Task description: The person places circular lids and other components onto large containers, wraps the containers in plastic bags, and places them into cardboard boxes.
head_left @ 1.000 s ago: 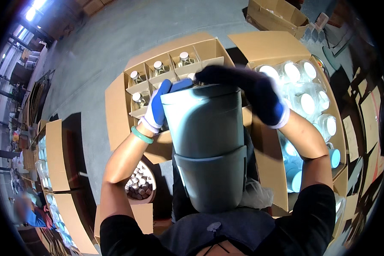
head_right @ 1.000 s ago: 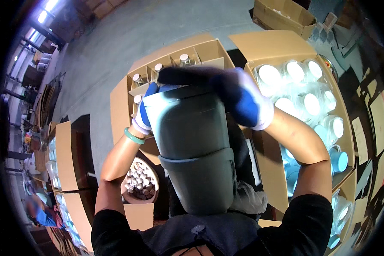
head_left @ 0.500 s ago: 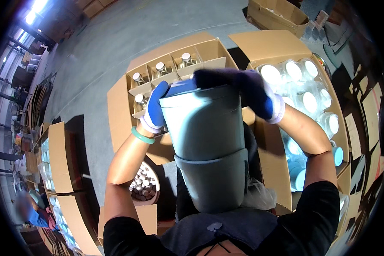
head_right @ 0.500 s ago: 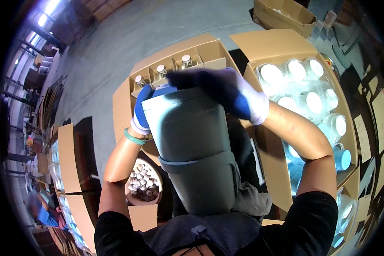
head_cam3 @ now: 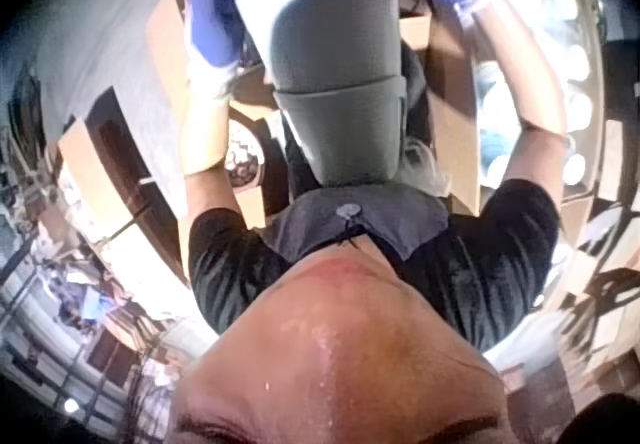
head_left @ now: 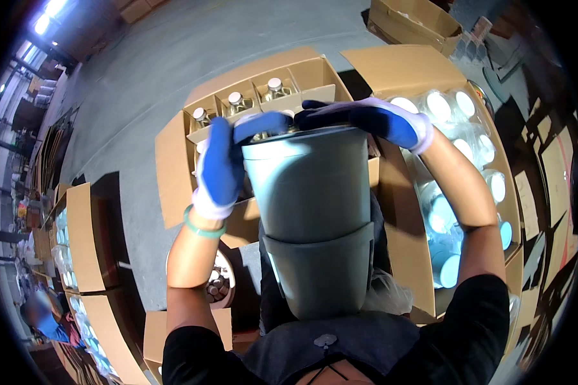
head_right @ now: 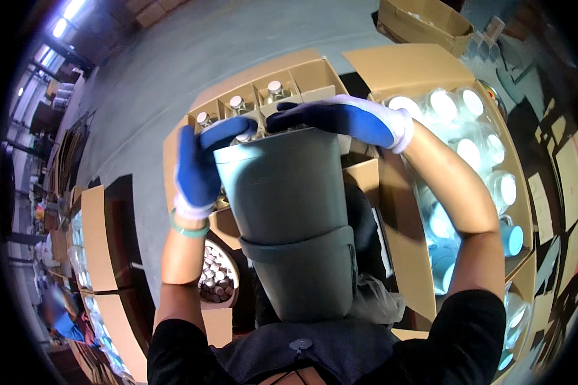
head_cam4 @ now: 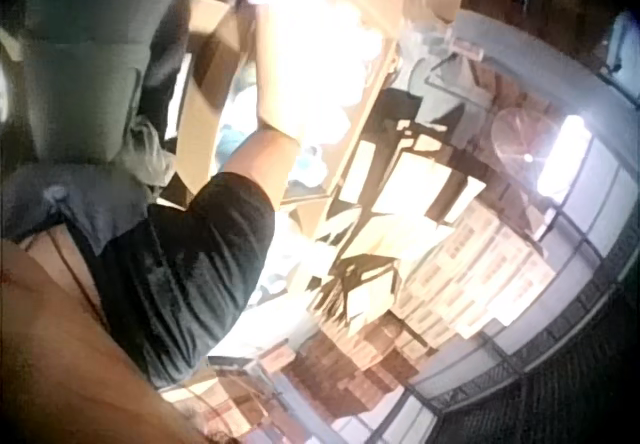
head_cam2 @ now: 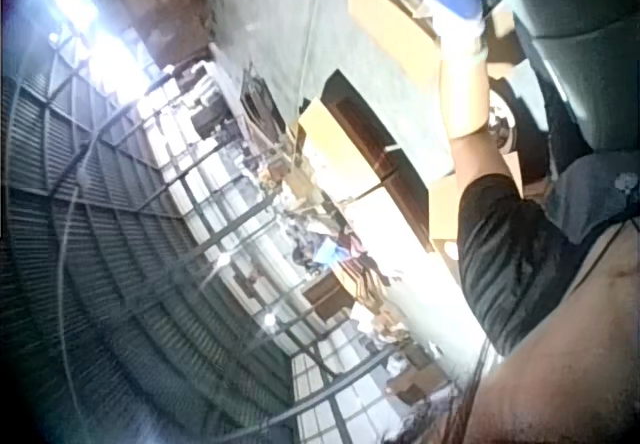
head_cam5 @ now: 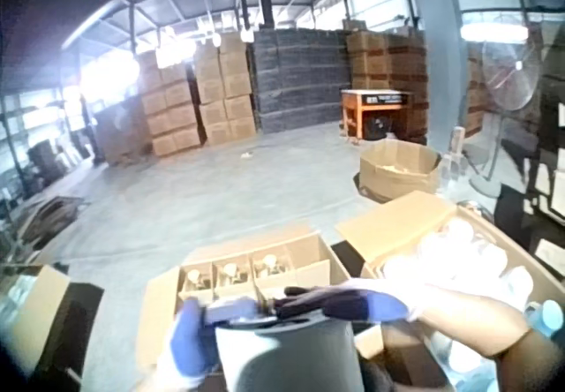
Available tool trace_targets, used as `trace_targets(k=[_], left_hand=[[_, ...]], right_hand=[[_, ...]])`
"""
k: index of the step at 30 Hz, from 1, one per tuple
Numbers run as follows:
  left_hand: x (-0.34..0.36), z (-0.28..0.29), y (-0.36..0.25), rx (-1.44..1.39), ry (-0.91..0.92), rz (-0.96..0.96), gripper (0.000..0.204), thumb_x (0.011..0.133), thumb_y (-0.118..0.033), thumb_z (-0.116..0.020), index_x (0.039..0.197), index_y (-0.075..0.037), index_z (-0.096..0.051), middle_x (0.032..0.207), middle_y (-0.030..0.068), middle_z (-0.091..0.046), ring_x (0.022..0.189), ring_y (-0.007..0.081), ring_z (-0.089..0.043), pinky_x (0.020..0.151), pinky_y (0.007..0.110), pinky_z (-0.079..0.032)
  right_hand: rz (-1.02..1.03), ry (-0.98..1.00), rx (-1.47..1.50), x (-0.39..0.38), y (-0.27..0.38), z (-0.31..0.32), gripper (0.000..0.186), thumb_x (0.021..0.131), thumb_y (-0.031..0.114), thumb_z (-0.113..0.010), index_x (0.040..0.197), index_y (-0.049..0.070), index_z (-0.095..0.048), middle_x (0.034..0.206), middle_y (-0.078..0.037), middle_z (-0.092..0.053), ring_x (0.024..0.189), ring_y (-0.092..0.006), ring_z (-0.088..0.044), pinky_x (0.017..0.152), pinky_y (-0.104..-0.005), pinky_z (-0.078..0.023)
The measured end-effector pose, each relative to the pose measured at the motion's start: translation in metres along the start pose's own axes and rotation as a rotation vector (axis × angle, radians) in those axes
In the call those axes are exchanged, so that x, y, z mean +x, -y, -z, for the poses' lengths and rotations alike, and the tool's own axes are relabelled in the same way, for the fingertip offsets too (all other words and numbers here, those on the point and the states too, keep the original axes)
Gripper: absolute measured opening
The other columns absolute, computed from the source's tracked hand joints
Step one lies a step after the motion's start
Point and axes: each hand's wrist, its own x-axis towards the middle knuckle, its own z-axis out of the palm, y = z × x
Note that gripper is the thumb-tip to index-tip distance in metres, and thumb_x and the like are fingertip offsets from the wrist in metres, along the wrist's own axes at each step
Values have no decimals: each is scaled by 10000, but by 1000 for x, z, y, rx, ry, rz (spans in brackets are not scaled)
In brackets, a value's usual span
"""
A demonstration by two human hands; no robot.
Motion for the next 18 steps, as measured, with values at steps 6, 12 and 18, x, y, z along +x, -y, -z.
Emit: trace_targets(k=[6, 12, 18], left_hand=[[3, 44, 20, -13, 13, 60, 408, 1012, -370, -393, 912, -29, -592, 975, 94, -587, 989, 219, -540, 1086, 414, -368], [8, 57, 39, -476, -25, 129, 208, 985, -230, -495, 995, -35, -567, 1005, 77, -556, 981, 218, -522, 1069, 393, -367], [-3, -7, 18, 589, 15, -324, 507, 1054, -287, -292, 864, 16, -651, 930, 122, -603, 864, 244, -551, 868, 364, -437]], right_hand=[[328, -152, -234, 4, 3, -31, 308, 940, 154, -556, 1204, 19, -640, 1044, -156, -697, 964, -261, -689, 918, -338, -494], [114, -83, -169, 13, 17, -18, 328, 864, 187, -615, 1147, 35, -680, 1003, -133, -709, 940, -262, -676, 841, -302, -519], [335, 348, -417, 35, 15, 34, 384, 883, 144, -638, 1239, 2, -615, 1147, -176, -668, 1029, -300, -642, 919, -359, -514]])
